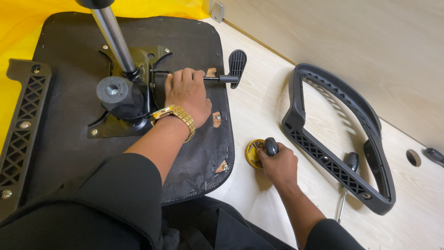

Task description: The person uses a screwdriver to tighten screws on the underside of a chair base, securing a black plastic component to the metal frame. The person holds the chair steady with one hand while turning the screwdriver with the other.

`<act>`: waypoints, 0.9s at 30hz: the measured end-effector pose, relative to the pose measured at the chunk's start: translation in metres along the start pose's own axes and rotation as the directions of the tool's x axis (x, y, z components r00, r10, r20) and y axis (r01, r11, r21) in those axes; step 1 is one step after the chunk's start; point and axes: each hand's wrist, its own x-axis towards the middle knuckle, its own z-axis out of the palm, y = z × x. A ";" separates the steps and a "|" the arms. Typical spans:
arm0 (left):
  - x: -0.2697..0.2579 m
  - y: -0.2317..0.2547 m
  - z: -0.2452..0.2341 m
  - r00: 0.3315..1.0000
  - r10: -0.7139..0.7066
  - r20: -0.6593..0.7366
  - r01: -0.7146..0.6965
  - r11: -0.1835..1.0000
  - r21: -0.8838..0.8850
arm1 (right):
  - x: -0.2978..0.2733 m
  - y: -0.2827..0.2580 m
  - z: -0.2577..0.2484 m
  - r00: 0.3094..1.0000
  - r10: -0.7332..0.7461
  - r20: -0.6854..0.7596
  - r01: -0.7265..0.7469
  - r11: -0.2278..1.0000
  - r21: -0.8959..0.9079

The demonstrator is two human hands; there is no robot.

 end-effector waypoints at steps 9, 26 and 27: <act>0.011 0.010 -0.019 0.973 -0.134 0.189 0.136 0.991 0.001 | -0.002 0.005 0.000 1.000 -0.008 -0.007 0.008 1.000 0.010; -0.020 0.015 -0.004 0.989 -0.089 0.116 0.101 0.989 -0.109 | -0.011 0.007 -0.010 1.000 0.004 -0.006 -0.004 1.000 -0.026; -0.020 0.015 -0.004 0.990 -0.088 0.114 0.101 0.988 -0.113 | -0.011 0.006 -0.011 1.000 -0.004 -0.007 0.003 0.999 -0.032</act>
